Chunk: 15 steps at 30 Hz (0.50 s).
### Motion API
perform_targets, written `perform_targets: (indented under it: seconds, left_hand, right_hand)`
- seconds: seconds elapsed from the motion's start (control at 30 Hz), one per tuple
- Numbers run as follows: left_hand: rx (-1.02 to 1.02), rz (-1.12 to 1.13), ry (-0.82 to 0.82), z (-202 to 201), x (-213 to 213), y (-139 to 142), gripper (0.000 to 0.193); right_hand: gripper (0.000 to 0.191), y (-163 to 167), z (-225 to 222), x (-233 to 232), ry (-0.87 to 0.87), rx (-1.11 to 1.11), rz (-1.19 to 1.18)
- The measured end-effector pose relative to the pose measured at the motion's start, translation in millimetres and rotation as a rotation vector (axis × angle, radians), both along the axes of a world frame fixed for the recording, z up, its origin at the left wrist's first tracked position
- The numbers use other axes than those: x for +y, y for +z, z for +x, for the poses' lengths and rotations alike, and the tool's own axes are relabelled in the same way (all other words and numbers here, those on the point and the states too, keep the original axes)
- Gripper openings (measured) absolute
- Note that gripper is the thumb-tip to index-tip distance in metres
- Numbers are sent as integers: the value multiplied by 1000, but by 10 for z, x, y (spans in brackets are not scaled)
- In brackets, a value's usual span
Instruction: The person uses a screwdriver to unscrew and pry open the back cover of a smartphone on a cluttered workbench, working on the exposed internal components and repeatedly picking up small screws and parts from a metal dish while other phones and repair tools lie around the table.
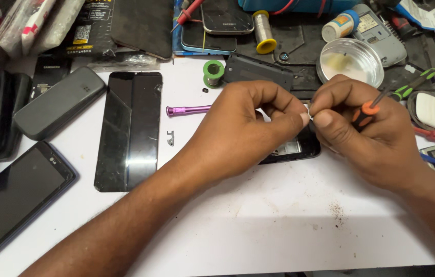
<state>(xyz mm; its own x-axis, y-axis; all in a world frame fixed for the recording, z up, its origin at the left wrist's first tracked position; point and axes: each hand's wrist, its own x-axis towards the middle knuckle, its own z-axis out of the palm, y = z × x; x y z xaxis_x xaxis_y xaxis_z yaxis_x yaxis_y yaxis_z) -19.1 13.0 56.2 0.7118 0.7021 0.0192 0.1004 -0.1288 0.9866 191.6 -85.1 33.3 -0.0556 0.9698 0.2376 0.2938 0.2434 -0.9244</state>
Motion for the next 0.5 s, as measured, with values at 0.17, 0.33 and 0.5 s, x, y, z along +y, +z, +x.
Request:
perform_targets:
  seconds: [0.17,0.33,0.5]
  left_hand:
    - [-83,-216,-71,5,2,-82,32]
    - [-130,-292,-86,13,9,-104,32]
    - [-80,-216,-76,18,22,-108,28]
  right_hand:
    - [14,-8,-66,-1,-12,38,50]
    - [11,-36,-39,-5,-34,-73,160]
    - [11,-37,-31,-4,-60,-84,185]
